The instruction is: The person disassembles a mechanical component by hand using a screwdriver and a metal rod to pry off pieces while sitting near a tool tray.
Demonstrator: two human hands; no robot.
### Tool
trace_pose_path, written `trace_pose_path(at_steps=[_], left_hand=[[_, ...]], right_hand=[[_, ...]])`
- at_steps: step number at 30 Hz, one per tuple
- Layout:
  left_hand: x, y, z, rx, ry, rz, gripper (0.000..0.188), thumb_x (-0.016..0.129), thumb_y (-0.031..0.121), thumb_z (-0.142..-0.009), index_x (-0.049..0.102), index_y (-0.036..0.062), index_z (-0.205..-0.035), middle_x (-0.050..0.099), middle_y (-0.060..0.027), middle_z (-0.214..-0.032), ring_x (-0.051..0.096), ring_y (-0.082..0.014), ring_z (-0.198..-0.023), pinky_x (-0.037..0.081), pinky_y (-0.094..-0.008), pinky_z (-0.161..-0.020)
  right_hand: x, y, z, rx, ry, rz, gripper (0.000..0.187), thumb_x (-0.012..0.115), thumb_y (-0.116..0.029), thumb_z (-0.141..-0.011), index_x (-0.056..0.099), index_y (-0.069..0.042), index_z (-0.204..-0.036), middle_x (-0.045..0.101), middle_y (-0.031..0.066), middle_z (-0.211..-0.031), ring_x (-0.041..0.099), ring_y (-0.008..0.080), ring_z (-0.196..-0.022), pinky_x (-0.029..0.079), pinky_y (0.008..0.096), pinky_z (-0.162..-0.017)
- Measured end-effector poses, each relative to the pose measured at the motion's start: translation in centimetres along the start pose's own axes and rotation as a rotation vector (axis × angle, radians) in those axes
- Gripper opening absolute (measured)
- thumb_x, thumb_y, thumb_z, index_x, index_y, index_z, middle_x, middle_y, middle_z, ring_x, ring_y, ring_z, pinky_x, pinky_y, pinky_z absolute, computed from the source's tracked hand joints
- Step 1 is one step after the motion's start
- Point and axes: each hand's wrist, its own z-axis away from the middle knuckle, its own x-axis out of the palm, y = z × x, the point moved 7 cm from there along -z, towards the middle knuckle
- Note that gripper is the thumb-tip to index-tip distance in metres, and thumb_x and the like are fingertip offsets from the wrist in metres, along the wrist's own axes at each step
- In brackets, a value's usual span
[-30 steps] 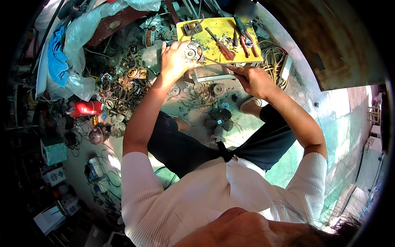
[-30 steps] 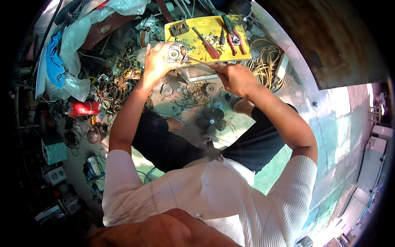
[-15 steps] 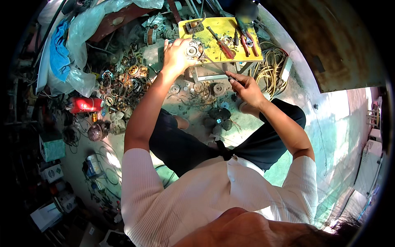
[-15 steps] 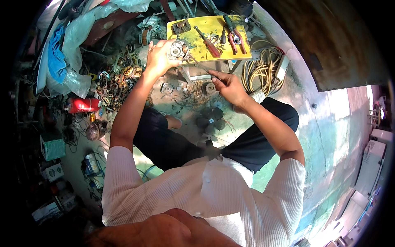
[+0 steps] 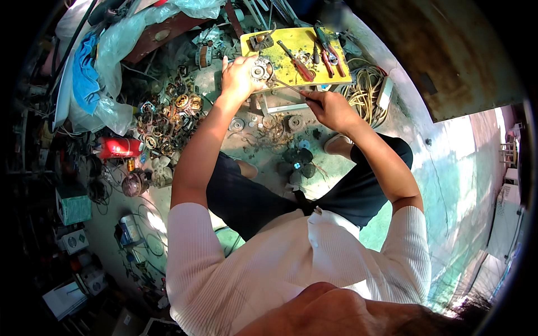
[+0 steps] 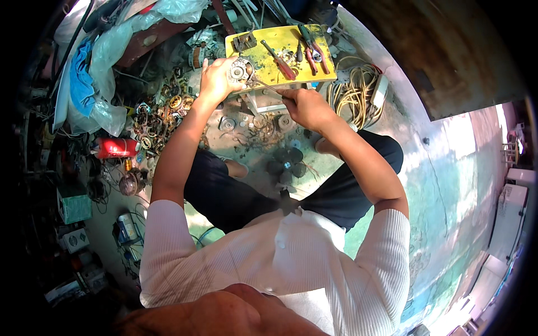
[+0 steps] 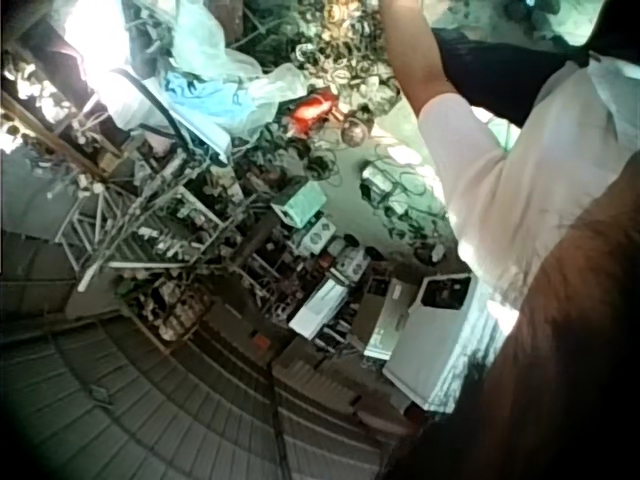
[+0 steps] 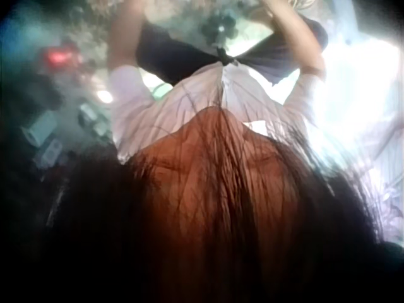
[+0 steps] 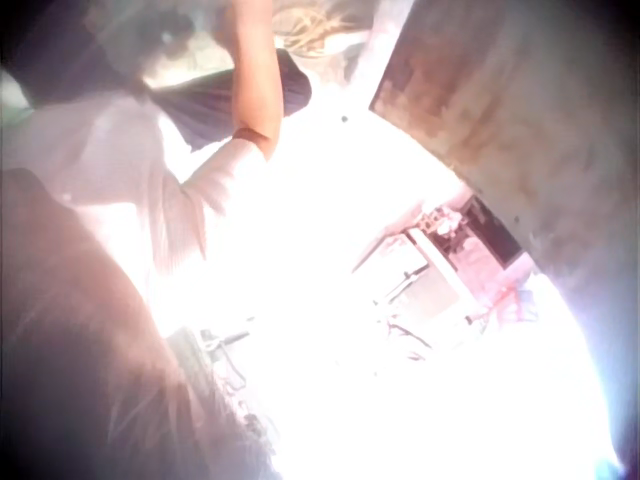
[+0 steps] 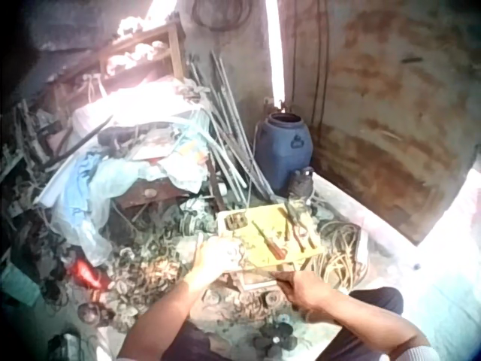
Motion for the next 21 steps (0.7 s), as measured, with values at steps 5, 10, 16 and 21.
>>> trace_pose_path(at_steps=[5,10,16,21], left_hand=[[0.0,-0.6,0.5,-0.036,0.026,-0.001,0.084,0.093,0.03,-0.055,0.062,0.017,-0.132,0.068,-0.0099,-0.118,0.064,-0.0292,-0.113,0.021,-0.057,-0.12],[0.2,-0.5,-0.1,-0.082,0.001,-0.002,0.087,0.093,0.035,-0.055,0.061,0.0186,-0.133,0.066,-0.0124,-0.119,0.062,-0.0289,-0.116,0.017,-0.0487,-0.124],[0.0,-1.1,0.1,-0.073,0.048,-0.01,0.085,0.093,0.036,-0.056,0.062,0.0175,-0.132,0.066,-0.012,-0.118,0.062,-0.0301,-0.116,0.019,-0.049,-0.123],[0.1,-0.3,0.2,-0.075,0.016,-0.027,0.082,0.093,0.035,-0.057,0.062,0.0168,-0.131,0.066,-0.012,-0.115,0.062,-0.0312,-0.113,0.021,-0.0504,-0.122]], right_hand=[[-0.1,-5.4,-0.1,-0.156,-0.176,0.667,0.061,0.059,-0.006,-0.083,0.052,-0.013,-0.144,0.066,0.0213,-0.1,0.071,0.0317,-0.079,0.057,0.0375,-0.067],[3.3,-4.1,2.2,-0.225,-0.354,0.777,0.063,0.064,-0.011,-0.081,0.053,-0.016,-0.143,0.066,0.0135,-0.09,0.07,0.0288,-0.077,0.056,0.038,-0.063],[-0.1,-2.2,3.9,-0.079,0.142,0.469,0.047,0.059,-0.011,-0.089,0.061,-0.018,-0.136,0.065,0.0105,-0.08,0.067,0.0282,-0.064,0.056,0.04,-0.055],[0.1,-2.5,2.4,-0.021,0.193,0.345,0.039,0.058,-0.018,-0.095,0.063,-0.02,-0.133,0.065,0.0126,-0.078,0.067,0.0326,-0.065,0.056,0.0431,-0.059]])
